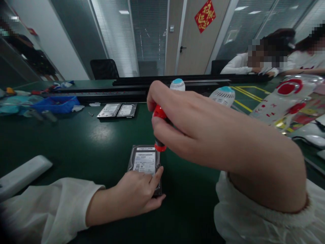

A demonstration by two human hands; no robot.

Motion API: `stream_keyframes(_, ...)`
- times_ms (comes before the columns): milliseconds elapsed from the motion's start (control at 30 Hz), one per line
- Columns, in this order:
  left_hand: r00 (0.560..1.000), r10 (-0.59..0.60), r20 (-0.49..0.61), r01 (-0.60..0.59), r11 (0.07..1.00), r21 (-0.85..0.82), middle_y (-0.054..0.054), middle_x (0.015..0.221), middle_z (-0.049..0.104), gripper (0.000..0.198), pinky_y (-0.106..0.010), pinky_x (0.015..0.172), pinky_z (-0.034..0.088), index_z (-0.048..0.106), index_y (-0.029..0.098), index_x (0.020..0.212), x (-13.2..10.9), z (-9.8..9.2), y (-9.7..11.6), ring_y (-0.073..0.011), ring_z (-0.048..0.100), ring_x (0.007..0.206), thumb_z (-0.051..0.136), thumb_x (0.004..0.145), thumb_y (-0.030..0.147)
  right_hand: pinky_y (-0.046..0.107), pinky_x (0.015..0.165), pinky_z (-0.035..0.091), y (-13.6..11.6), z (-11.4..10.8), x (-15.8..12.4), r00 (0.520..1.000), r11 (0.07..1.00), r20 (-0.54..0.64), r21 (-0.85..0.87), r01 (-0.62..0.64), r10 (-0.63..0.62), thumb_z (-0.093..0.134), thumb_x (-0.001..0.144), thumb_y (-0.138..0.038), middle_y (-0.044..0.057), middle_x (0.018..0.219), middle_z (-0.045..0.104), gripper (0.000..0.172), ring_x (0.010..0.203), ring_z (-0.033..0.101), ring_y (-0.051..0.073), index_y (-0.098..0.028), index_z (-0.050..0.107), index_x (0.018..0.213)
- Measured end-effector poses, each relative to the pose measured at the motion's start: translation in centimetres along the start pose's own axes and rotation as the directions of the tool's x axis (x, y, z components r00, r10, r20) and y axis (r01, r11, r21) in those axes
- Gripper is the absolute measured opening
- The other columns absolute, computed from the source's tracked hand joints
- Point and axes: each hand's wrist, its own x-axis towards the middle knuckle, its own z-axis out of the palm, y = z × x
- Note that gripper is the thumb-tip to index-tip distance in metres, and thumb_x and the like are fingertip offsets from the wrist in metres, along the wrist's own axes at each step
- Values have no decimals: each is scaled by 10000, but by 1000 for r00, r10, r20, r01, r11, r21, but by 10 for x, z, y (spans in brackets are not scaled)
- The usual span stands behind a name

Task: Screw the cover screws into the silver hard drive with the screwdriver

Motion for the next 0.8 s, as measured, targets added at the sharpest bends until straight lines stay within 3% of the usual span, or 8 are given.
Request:
stream_keyframes(100,1000,-4,5,4,1000,7,-127,728,741,728,-330,461,494,621,-38,1370,1,-2,1,-238,686,557,528,997,580,308,601,394,-3,2,0,999,996,-34,-88,-27,24,430,1016,-512,-5,707,520,292,580,512,150,-236,520,1029)
stream_keyframes(200,1000,-13,22,13,1000,3,-127,725,739,714,-326,463,496,626,-30,1370,1,-4,1,-238,690,560,548,992,570,352,667,453,-6,5,3,998,991,-26,-117,-65,62,329,1029,-611,-4,677,479,445,583,510,167,-222,543,1021)
stream_keyframes(400,1000,0,0,0,1000,-20,-149,749,752,715,-328,465,510,629,-43,1369,1,-4,0,-239,701,569,554,990,559,338,754,471,-8,6,8,1000,994,-17,109,9,-7,363,1014,-287,40,1017,595,202,781,574,155,-206,522,1109)
stream_keyframes(500,1000,-9,-5,9,1000,-17,-146,737,755,712,-332,441,508,636,-42,1368,1,-3,0,-244,701,552,574,977,550,296,703,440,-8,12,11,995,984,-84,166,65,-51,469,1028,-323,19,952,617,172,721,552,120,-182,523,1111)
stream_keyframes(600,1000,-14,-4,14,1000,-17,-152,748,764,712,-332,441,515,642,-32,1371,1,-4,0,-253,712,561,590,965,551,311,732,442,-10,22,13,987,992,-157,125,28,-8,537,1015,-429,20,895,646,248,771,594,150,-185,561,1047)
stream_keyframes(700,1000,-23,-3,23,999,-33,-157,771,774,704,-330,461,532,643,-21,1376,2,-4,0,-260,731,596,609,957,544,388,894,497,-12,33,10,983,983,-177,183,-20,53,432,1046,-392,102,1123,688,309,1010,649,223,-166,576,1200)
stream_keyframes(800,999,-32,23,33,999,-43,-156,769,776,697,-337,477,545,645,-19,1378,4,-6,1,-265,738,608,618,956,535,434,1025,510,-13,45,5,975,918,-207,397,15,74,345,1048,-269,153,1460,575,417,1226,622,235,-172,461,1437)
